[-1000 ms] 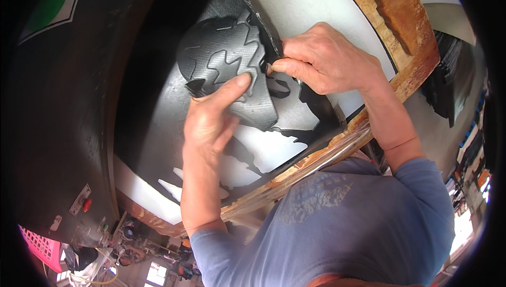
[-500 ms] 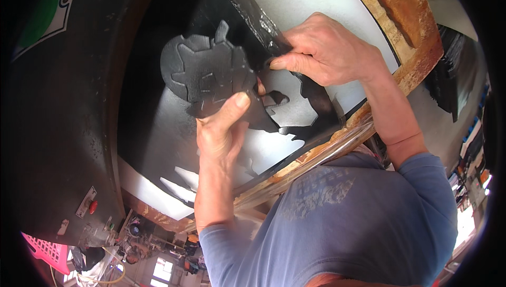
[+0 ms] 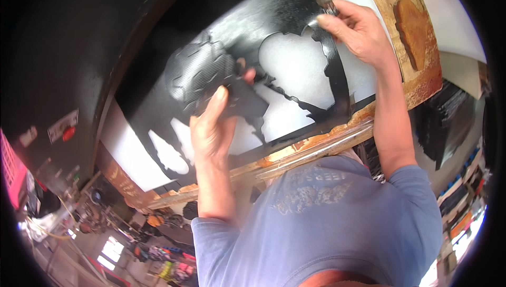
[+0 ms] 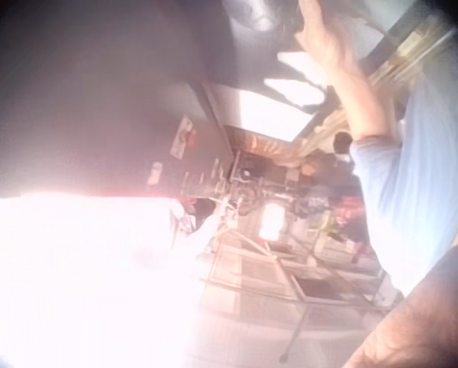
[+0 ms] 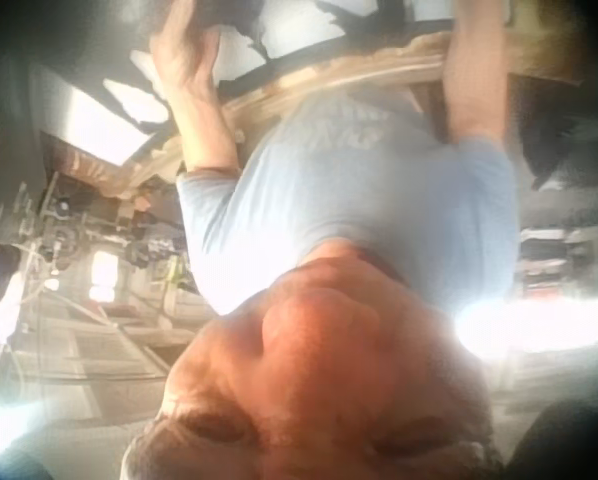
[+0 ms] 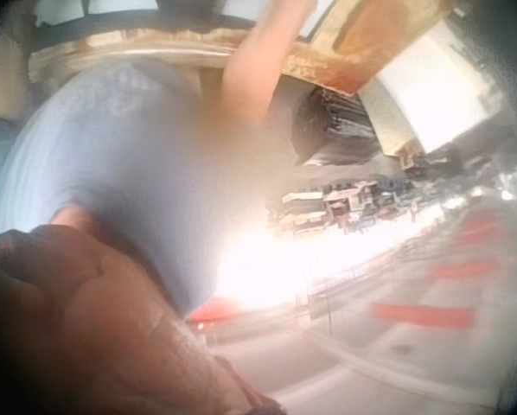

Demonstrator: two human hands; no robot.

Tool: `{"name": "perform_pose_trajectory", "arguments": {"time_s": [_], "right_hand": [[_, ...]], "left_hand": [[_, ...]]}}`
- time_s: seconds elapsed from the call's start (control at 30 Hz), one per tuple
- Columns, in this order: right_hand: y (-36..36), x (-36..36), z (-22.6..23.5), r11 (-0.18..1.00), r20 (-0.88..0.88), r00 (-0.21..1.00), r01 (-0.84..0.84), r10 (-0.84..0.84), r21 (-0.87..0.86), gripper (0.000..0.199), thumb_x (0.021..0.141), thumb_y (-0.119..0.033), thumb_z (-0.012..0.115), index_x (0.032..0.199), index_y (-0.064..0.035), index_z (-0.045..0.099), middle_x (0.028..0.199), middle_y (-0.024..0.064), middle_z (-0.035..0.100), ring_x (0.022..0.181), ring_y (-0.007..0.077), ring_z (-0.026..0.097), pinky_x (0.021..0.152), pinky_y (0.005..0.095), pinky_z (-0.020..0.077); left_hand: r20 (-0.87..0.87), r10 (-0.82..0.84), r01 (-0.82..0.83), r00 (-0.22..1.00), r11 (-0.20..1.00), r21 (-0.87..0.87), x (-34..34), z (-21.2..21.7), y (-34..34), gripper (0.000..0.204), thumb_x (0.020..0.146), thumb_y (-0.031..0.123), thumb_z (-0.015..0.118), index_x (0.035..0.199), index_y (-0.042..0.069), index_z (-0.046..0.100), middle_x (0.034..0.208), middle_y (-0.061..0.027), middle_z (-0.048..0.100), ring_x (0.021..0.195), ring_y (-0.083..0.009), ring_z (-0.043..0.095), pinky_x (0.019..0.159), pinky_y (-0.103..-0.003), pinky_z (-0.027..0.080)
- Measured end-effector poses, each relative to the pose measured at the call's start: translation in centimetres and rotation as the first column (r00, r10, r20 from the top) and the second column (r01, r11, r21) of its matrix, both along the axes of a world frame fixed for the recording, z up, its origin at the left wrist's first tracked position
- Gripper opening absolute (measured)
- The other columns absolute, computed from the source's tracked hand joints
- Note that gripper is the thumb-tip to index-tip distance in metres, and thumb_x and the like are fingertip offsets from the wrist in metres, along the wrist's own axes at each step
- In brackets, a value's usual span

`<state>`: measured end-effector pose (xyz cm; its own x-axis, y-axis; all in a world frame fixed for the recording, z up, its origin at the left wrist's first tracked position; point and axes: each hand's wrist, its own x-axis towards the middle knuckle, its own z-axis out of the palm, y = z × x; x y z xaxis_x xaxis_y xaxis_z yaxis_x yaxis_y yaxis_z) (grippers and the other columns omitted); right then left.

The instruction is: The person repeatedly places a wooden template on a black sheet, presses it down, and peels away the cut shapes. They retrieve a new sheet of material, align it on the work surface, and continue the cutting and removal cycle.

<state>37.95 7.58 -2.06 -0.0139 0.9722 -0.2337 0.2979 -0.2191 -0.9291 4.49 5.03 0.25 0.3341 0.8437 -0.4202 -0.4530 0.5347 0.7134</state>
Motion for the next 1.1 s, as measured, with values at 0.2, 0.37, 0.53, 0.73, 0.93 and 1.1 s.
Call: {"name": "perform_pose_trajectory", "arguments": {"time_s": [0.2, 0.37, 0.53, 0.73, 0.93, 1.1], "right_hand": [[-5.8, -6.3, 2.2, 0.948, -0.187, 0.978, 0.143, -0.091, 0.285, 0.048, 0.101, -0.021, 0.075, 0.142, 0.0012, 0.062, 0.106, 0.0087, 0.074, 0.093, 0.0148, 0.065, 0.087, 0.0313, 0.0558], [-9.2, -12.9, 1.9, 1.0, -0.533, 0.846, -0.006, 0.019, 0.026, 0.053, 0.105, -0.015, 0.071, 0.149, 0.0065, 0.052, 0.117, 0.009, 0.073, 0.101, 0.0099, 0.067, 0.087, 0.0269, 0.0575], [-10.9, -14.8, 1.9, 0.994, -0.665, 0.747, 0.081, -0.012, 0.073, 0.044, 0.104, -0.006, 0.069, 0.144, 0.0051, 0.056, 0.12, 0.0056, 0.072, 0.097, 0.0084, 0.067, 0.09, 0.0242, 0.0565], [-11.8, -15.6, 1.8, 0.988, -0.521, 0.848, -0.016, 0.094, 0.153, 0.048, 0.106, -0.015, 0.069, 0.148, 0.0034, 0.055, 0.114, 0.0044, 0.067, 0.095, 0.0069, 0.06, 0.085, 0.024, 0.0527], [-12.2, -18.2, 2.6, 0.996, -0.618, 0.786, 0.069, -0.022, 0.053, 0.032, 0.111, -0.022, 0.061, 0.131, 0.0019, 0.069, 0.11, 0.0042, 0.074, 0.095, 0.0068, 0.06, 0.089, 0.0253, 0.052], [-11.9, -22.8, 2.9, 0.884, -0.071, 0.988, -0.088, 0.135, 0.458, 0.033, 0.111, -0.016, 0.057, 0.134, 0.0064, 0.066, 0.101, 0.0059, 0.067, 0.087, 0.013, 0.058, 0.081, 0.0273, 0.0491]], "left_hand": [[0.008, 0.092, -0.093, 0.996, 0.993, 0.08, 3.0, 0.4, -2.2, 0.055, 0.099, 0.016, 0.071, 0.148, -0.005, 0.054, 0.144, -0.0227, 0.062, 0.137, -0.0352, 0.059, 0.119, -0.047, 0.043], [0.005, 0.239, -0.239, 0.971, 0.97, 0.051, 4.4, 0.3, -5.7, 0.04, 0.104, 0.014, 0.068, 0.141, 0.001, 0.059, 0.133, -0.0108, 0.068, 0.123, -0.0235, 0.064, 0.108, -0.04, 0.051], [0.148, 0.38, -0.393, 0.913, 0.917, 0.07, 4.5, 0.4, -7.6, 0.036, 0.106, 0.019, 0.066, 0.138, 0.002, 0.06, 0.132, -0.0103, 0.069, 0.12, -0.0224, 0.066, 0.106, -0.04, 0.052], [0.357, 0.467, -0.515, 0.809, 0.855, 0.05, 2.4, 0.1, -10.3, 0.042, 0.112, 0.032, 0.055, 0.142, 0.002, 0.058, 0.14, -0.0142, 0.065, 0.128, -0.0299, 0.062, 0.114, -0.048, 0.046], [0.499, 0.459, -0.53, 0.735, 0.848, 0.0, -0.2, -1.1, -11.8, 0.043, 0.112, 0.029, 0.053, 0.145, 0.002, 0.056, 0.143, -0.0134, 0.063, 0.134, -0.0301, 0.058, 0.119, -0.049, 0.043], [0.481, 0.423, -0.51, 0.768, 0.858, 0.06, -3.8, -2.1, -11.9, 0.041, 0.112, 0.025, 0.054, 0.148, 0.004, 0.055, 0.145, -0.0112, 0.063, 0.137, -0.027, 0.057, 0.121, -0.047, 0.041]]}}
